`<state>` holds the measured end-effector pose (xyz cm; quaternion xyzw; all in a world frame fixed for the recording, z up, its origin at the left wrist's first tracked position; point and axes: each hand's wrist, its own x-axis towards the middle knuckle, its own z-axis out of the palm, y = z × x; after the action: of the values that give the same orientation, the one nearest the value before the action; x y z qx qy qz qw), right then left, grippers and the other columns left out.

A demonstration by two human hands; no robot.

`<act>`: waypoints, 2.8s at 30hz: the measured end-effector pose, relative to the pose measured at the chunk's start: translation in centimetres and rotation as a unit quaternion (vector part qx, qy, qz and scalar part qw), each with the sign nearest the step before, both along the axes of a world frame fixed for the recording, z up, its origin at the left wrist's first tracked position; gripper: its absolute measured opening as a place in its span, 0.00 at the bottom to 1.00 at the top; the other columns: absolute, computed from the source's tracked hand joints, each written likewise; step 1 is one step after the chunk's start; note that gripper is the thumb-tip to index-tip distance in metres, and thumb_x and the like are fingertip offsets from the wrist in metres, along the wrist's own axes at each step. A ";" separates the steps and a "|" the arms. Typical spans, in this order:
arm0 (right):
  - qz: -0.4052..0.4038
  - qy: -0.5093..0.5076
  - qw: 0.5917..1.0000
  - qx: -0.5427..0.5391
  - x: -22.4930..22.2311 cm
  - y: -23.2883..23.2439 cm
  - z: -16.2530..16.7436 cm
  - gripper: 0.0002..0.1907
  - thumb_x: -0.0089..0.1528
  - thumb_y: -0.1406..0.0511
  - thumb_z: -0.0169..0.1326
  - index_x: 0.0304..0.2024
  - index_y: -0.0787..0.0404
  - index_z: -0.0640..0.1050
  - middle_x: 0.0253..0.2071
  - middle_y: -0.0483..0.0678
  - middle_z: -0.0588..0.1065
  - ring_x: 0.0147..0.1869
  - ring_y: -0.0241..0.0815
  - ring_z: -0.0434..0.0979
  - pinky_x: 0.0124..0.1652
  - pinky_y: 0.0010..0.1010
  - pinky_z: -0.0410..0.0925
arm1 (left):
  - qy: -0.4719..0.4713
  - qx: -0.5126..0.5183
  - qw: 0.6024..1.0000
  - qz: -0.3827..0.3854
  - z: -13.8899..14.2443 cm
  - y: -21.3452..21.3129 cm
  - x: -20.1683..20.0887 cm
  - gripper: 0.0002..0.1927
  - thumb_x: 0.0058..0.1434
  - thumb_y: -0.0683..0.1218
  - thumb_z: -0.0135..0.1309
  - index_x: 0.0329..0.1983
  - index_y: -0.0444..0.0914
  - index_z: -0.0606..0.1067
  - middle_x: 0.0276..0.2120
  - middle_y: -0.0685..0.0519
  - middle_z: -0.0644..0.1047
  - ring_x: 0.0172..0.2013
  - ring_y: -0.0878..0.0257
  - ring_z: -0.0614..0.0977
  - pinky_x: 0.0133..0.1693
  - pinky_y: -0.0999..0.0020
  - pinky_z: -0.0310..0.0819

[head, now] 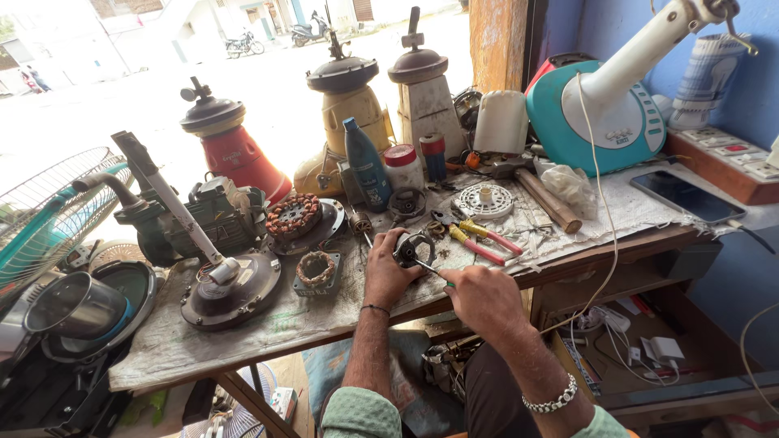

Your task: The person disassembles a small motor housing using a screwdriver, separates the casing halves, and then handles a stator with copper windings, separating and inspecting its wires. The work is performed on a cluttered workbench with various tools and motor parts visible.

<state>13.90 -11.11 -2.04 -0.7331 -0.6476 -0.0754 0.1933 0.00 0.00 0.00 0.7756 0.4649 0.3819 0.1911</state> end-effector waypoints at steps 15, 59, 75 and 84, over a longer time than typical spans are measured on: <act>-0.006 0.057 0.998 -0.020 0.4 0.3 0.1 0.18 0.63 0.55 0.59 0.56 0.45 0.81 0.38 0.53 0.81 0.42 0.48 0.84 0.45 0.42 0.76 | -0.005 -0.010 1.000 -0.003 0.2 -0.1 0.0 0.45 0.36 0.45 0.80 0.60 0.48 0.72 0.56 0.54 0.73 0.58 0.56 0.76 0.60 0.61 0.75; 0.027 -0.016 0.999 0.010 0.0 -0.4 0.6 0.13 0.66 0.59 0.56 0.52 0.50 0.82 0.33 0.54 0.81 0.38 0.49 0.85 0.39 0.43 0.77 | -0.002 -0.023 1.000 -0.003 -1.1 1.0 0.2 0.46 0.34 0.47 0.80 0.60 0.51 0.72 0.57 0.57 0.73 0.58 0.57 0.75 0.60 0.60 0.75; -0.020 0.144 0.988 -0.059 2.0 1.2 2.9 0.23 0.59 0.55 0.63 0.51 0.59 0.78 0.43 0.55 0.82 0.50 0.51 0.83 0.52 0.43 0.73 | -0.067 0.029 0.996 -0.049 -1.8 1.1 -0.4 0.43 0.32 0.45 0.80 0.56 0.45 0.75 0.51 0.52 0.76 0.52 0.56 0.80 0.54 0.60 0.80; 0.022 0.187 0.957 0.220 1.4 -3.3 3.6 0.15 0.55 0.62 0.65 0.45 0.57 0.83 0.39 0.54 0.83 0.41 0.54 0.85 0.43 0.40 0.75 | -0.145 -0.047 0.985 -0.078 -3.4 1.9 -0.4 0.31 0.42 0.52 0.75 0.50 0.40 0.78 0.46 0.50 0.77 0.44 0.60 0.85 0.48 0.66 0.84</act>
<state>15.30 -14.45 1.59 -0.6591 -0.5829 -0.0735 0.4695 -0.41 1.92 -3.44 0.7357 0.3879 0.4524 0.3219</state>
